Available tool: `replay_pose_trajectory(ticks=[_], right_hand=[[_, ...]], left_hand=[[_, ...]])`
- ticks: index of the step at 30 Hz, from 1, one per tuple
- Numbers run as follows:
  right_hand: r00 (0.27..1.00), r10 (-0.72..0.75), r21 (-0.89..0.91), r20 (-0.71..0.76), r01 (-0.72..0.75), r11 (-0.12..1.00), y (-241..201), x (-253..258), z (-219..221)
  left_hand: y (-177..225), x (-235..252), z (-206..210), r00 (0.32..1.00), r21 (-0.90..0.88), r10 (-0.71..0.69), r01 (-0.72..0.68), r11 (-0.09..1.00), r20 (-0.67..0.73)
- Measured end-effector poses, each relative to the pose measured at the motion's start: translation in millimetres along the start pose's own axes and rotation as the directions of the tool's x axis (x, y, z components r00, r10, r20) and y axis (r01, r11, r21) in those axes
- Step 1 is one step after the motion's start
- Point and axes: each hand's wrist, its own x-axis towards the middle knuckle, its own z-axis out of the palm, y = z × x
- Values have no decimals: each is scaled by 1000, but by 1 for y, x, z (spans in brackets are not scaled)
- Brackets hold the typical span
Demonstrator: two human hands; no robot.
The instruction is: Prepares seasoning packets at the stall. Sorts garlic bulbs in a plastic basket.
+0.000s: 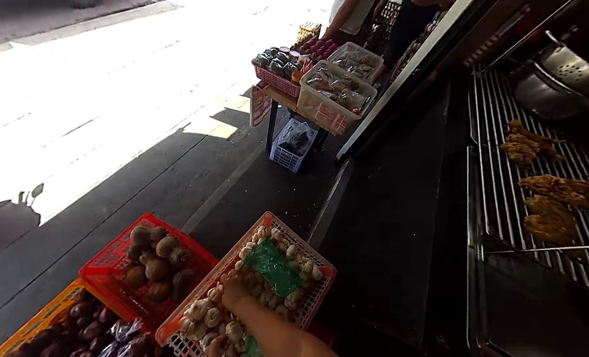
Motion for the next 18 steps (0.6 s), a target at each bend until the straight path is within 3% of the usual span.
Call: replay_pose_trajectory(ticks=[4, 6, 9, 13, 16, 18], right_hand=[[988, -130, -39, 80, 133, 990, 10, -8, -5], [986, -126, 39, 112, 122, 992, 12, -14, -14], [981, -97, 246, 168, 53, 968, 14, -35, -37], [949, -185, 604, 256, -7, 797, 22, -84, -51], [924, -176, 685, 340, -115, 719, 18, -120, -45], [947, -126, 635, 296, -96, 766, 8, -143, -40]], left_hand=[[-6, 5, -9, 997, -7, 26, -27, 1000, -70], [-5, 4, -15, 992, -17, 55, -57, 998, -113], [-6, 5, -21, 980, -9, 140, -143, 990, -138], [4, 3, -22, 962, -113, 238, -253, 961, -131], [16, -5, -28, 986, -313, 158, -169, 935, -60], [25, -9, -35, 997, -438, 71, -68, 896, -9]])
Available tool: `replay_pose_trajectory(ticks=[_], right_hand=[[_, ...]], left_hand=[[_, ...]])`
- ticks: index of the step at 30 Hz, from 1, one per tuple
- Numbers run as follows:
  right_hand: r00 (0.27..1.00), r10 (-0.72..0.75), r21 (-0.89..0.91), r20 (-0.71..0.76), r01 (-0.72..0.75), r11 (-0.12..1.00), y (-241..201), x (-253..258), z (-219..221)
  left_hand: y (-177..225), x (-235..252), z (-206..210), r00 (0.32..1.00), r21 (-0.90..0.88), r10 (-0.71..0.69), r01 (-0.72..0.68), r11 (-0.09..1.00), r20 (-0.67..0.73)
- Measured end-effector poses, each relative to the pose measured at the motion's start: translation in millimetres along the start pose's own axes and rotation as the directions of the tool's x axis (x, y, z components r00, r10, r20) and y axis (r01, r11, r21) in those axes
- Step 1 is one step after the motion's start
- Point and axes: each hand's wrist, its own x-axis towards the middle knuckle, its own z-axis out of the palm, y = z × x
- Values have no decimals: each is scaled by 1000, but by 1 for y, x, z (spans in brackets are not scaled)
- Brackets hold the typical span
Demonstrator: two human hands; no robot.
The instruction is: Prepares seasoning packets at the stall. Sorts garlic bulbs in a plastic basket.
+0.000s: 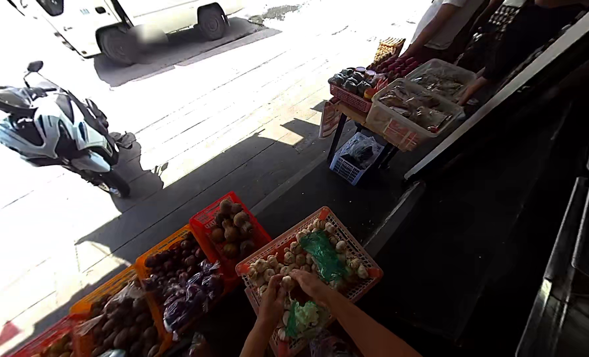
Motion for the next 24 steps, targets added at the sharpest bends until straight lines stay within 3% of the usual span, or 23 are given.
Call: replay_pose_trajectory(ticks=[3, 8, 11, 13, 18, 24], right_hand=[[994, -85, -262, -68, 64, 963, 4, -15, 22], [980, -159, -528, -116, 75, 846, 1, -25, 33], [919, -323, -614, -228, 122, 780, -5, -35, 46], [909, -333, -703, -252, 64, 708, -14, -42, 53], [897, -393, -872, -204, 16, 489, -26, -58, 58], [874, -445, -907, -193, 14, 421, -31, -64, 58]], left_hand=[[7, -6, 0, 987, -201, -161, 155, 967, -12], [21, -22, 7, 962, -312, -272, 248, 917, -35], [41, -38, 22, 919, -526, -388, 299, 796, -65], [56, -42, 28, 879, -671, -477, 343, 657, -18], [75, -47, 27, 866, -664, -501, 374, 648, 0], [83, -47, 30, 864, -723, -502, 373, 582, 42]])
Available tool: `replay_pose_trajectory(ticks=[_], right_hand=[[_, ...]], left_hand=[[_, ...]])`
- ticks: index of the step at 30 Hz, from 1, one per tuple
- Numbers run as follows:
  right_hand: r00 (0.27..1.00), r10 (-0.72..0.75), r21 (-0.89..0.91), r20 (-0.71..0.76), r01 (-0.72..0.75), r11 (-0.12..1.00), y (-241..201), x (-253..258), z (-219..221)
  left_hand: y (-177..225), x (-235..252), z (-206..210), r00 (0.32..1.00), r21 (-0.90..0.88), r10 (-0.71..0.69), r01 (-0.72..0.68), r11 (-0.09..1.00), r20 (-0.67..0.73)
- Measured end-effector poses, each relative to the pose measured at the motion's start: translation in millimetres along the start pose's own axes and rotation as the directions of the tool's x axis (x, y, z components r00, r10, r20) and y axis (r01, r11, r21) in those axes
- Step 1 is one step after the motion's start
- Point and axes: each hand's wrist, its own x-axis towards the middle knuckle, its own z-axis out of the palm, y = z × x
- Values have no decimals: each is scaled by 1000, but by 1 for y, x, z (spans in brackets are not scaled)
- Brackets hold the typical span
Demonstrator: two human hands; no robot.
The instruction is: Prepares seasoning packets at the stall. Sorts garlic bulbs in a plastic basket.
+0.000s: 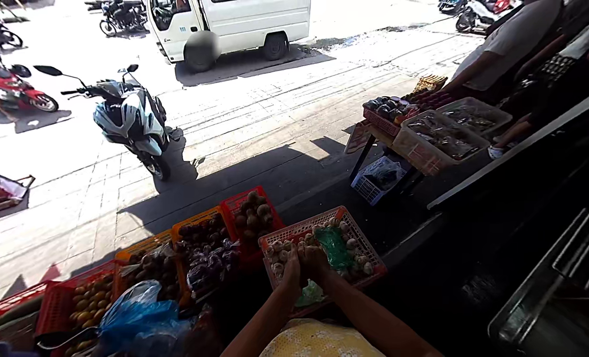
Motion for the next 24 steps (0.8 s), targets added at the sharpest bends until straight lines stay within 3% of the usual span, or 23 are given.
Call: replay_pose_trajectory(ticks=[5, 8, 11, 13, 16, 19, 21, 24], right_hand=[[983, -109, 147, -147, 130, 981, 9, -3, 7], [982, -64, 394, -178, 131, 910, 16, -3, 10], [995, 79, 743, -52, -15, 669, 30, 6, 17], [985, 127, 842, 113, -163, 515, 35, 10, 16], [951, 107, 750, 290, -296, 592, 43, 11, 6], [915, 54, 626, 399, -315, 713, 44, 12, 6], [926, 28, 607, 375, -269, 748, 41, 10, 5], [979, 74, 560, 191, -171, 811, 31, 5, 10]], left_hand=[[5, 0, -2, 997, -77, -2, 8, 997, 74], [7, 3, -3, 994, -79, 3, 5, 997, 105], [7, 9, -13, 975, 87, 104, -123, 989, 195], [9, 10, -20, 951, 266, 171, -240, 934, 260], [14, 16, -31, 869, 438, 258, -445, 781, 423], [16, 24, -38, 802, 387, 315, -539, 748, 508], [15, 24, -43, 794, 314, 313, -519, 795, 521], [16, 19, -45, 805, 225, 277, -446, 866, 525]])
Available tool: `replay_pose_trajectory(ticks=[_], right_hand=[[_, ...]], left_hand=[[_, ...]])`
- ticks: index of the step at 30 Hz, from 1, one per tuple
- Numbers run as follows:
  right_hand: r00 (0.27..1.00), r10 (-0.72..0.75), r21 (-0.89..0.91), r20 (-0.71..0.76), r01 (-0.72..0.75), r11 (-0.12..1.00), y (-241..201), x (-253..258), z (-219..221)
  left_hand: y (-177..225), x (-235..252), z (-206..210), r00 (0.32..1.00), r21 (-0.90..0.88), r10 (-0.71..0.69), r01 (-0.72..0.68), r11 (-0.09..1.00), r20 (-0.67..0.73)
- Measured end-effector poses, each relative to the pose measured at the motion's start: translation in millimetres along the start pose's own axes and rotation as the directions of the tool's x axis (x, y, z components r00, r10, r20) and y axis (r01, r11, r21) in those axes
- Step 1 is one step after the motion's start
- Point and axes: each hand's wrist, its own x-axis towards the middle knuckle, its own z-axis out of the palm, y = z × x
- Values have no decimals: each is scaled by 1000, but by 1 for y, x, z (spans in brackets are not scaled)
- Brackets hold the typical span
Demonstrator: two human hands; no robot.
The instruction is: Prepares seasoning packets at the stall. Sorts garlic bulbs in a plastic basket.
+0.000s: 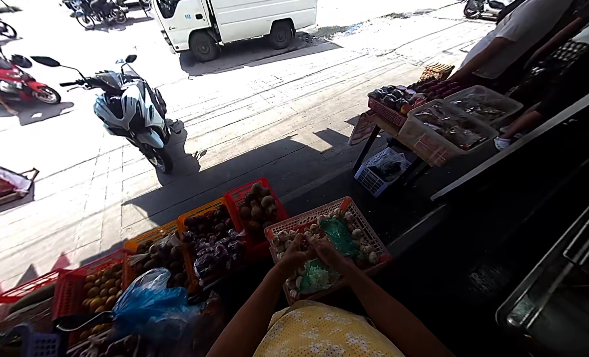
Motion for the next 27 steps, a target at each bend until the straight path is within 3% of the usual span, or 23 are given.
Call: replay_pose_trajectory(ticks=[4, 6, 8, 11, 13, 17, 20, 22, 24, 27], right_hand=[[996, -24, -244, -87, 2, 970, -10, -3, 10], [995, -21, -364, -93, -14, 931, -18, -8, 13], [993, -27, -466, -115, -30, 884, -23, -12, 18], [980, 34, -471, -196, -124, 873, -28, -14, 20], [976, 13, -462, -216, -114, 879, -21, -13, 18], [970, -82, -254, -231, 22, 967, 2, -6, 16], [982, -47, 141, -182, 73, 987, 18, 2, 20], [996, 17, 413, -93, 23, 910, 20, 2, 18], [999, 21, 398, -43, -2, 918, 14, 0, 15], [997, 59, 181, 44, -67, 981, 6, 1, 17]], left_hand=[[4, -2, 8, 996, -118, -83, 79, 990, -34], [3, -1, 15, 985, -122, -91, 73, 990, -149], [7, 1, 17, 970, 42, -86, 98, 994, -227], [-1, 13, 16, 951, 352, -40, 152, 924, -306], [-11, 19, 18, 937, 384, -25, 167, 908, -349], [-21, 17, 22, 921, 193, -80, 164, 967, -381], [-19, 15, 15, 937, 146, -49, 106, 984, -346], [-17, 16, 12, 952, 162, -2, 54, 985, -306], [-15, 18, 11, 955, 267, 47, 34, 963, -292], [-11, 14, 11, 955, 495, 62, 95, 864, -292]])
